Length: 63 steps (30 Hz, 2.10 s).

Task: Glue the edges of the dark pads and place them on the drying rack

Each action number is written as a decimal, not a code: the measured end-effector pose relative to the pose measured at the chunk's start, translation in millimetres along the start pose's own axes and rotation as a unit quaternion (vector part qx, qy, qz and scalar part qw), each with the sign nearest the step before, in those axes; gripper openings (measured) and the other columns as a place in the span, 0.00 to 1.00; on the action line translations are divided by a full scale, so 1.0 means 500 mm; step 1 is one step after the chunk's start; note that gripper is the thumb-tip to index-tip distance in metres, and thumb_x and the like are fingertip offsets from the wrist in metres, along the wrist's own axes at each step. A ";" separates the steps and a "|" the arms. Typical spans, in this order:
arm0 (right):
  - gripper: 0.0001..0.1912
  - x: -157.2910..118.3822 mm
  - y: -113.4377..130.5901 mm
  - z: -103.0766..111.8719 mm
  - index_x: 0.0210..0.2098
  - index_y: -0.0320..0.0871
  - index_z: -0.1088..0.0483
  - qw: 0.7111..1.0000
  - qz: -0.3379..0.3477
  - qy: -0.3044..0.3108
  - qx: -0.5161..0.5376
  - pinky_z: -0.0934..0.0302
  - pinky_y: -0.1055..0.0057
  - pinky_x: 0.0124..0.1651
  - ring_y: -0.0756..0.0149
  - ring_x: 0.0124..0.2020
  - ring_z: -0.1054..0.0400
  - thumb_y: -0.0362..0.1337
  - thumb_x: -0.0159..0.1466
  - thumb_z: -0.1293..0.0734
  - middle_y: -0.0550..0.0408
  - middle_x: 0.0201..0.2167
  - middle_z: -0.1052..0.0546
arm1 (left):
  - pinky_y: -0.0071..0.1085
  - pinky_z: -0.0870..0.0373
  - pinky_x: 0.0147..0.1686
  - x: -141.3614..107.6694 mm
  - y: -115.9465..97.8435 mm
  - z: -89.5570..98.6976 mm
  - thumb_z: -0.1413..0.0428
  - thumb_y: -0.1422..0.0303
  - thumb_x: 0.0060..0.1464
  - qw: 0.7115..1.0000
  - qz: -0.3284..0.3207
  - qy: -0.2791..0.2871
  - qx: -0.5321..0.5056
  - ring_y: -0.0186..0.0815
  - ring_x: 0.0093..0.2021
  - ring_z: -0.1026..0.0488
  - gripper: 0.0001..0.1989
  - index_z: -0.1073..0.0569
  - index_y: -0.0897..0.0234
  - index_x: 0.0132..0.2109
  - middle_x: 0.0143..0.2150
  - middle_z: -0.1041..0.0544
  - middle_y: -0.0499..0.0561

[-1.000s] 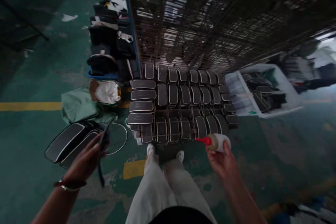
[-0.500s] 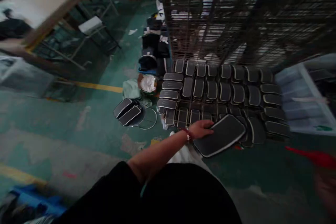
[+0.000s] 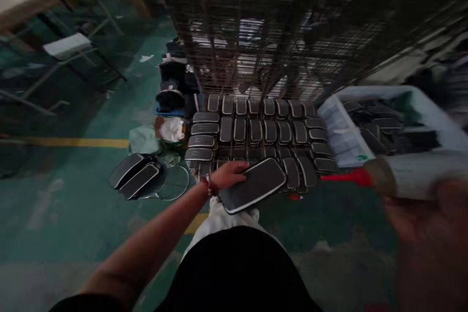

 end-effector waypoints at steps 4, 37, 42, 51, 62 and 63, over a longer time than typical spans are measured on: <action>0.14 0.008 0.066 -0.058 0.33 0.51 0.22 0.969 0.135 0.159 -0.133 0.21 0.61 0.44 0.55 0.57 0.26 0.44 0.49 0.19 0.54 0.57 0.21 | 0.34 0.27 0.44 -0.017 -0.030 0.017 0.36 0.73 0.46 0.996 0.019 0.077 0.043 0.38 0.43 0.21 0.16 0.21 0.64 0.45 0.43 0.16 0.51; 0.18 -0.055 0.002 -0.096 0.37 0.44 0.22 0.962 0.072 0.208 -0.164 0.35 0.76 0.20 0.68 0.25 0.30 0.49 0.55 0.21 0.58 0.29 0.22 | 0.30 0.24 0.40 -0.048 -0.204 -0.077 0.36 0.73 0.49 0.975 0.037 0.209 0.072 0.40 0.40 0.18 0.16 0.15 0.59 0.47 0.44 0.14 0.55; 0.19 -0.050 -0.003 -0.099 0.36 0.44 0.23 0.961 0.074 0.206 -0.170 0.36 0.77 0.19 0.68 0.25 0.29 0.50 0.54 0.21 0.58 0.28 0.23 | 0.30 0.24 0.40 -0.046 -0.207 -0.075 0.36 0.74 0.50 0.974 0.026 0.211 0.073 0.40 0.40 0.18 0.16 0.15 0.61 0.47 0.43 0.14 0.56; 0.21 -0.040 -0.015 -0.076 0.37 0.45 0.25 0.964 0.063 0.192 -0.173 0.38 0.75 0.16 0.67 0.23 0.31 0.53 0.55 0.22 0.57 0.28 0.23 | 0.30 0.23 0.40 -0.036 -0.207 -0.058 0.36 0.75 0.49 0.981 0.006 0.182 0.071 0.39 0.41 0.18 0.16 0.15 0.60 0.46 0.43 0.14 0.55; 0.21 -0.035 -0.017 -0.038 0.37 0.45 0.24 0.973 0.053 0.150 -0.169 0.36 0.74 0.17 0.66 0.24 0.29 0.53 0.54 0.22 0.57 0.29 0.21 | 0.29 0.23 0.40 -0.028 -0.208 -0.039 0.34 0.76 0.48 0.993 -0.001 0.116 0.023 0.38 0.40 0.18 0.15 0.16 0.63 0.45 0.44 0.15 0.56; 0.20 -0.033 -0.018 -0.035 0.37 0.45 0.24 0.975 0.052 0.142 -0.162 0.36 0.74 0.17 0.65 0.24 0.28 0.53 0.54 0.21 0.57 0.28 0.22 | 0.28 0.22 0.39 -0.026 -0.205 -0.037 0.34 0.76 0.48 0.994 0.001 0.109 0.015 0.37 0.39 0.18 0.15 0.17 0.63 0.45 0.43 0.14 0.55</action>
Point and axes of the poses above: each hand's wrist, its own x-axis towards the middle knuckle, its own z-axis out of the back of the hand, y = z × x, the point moved 7 cm from there along x, towards the middle knuckle
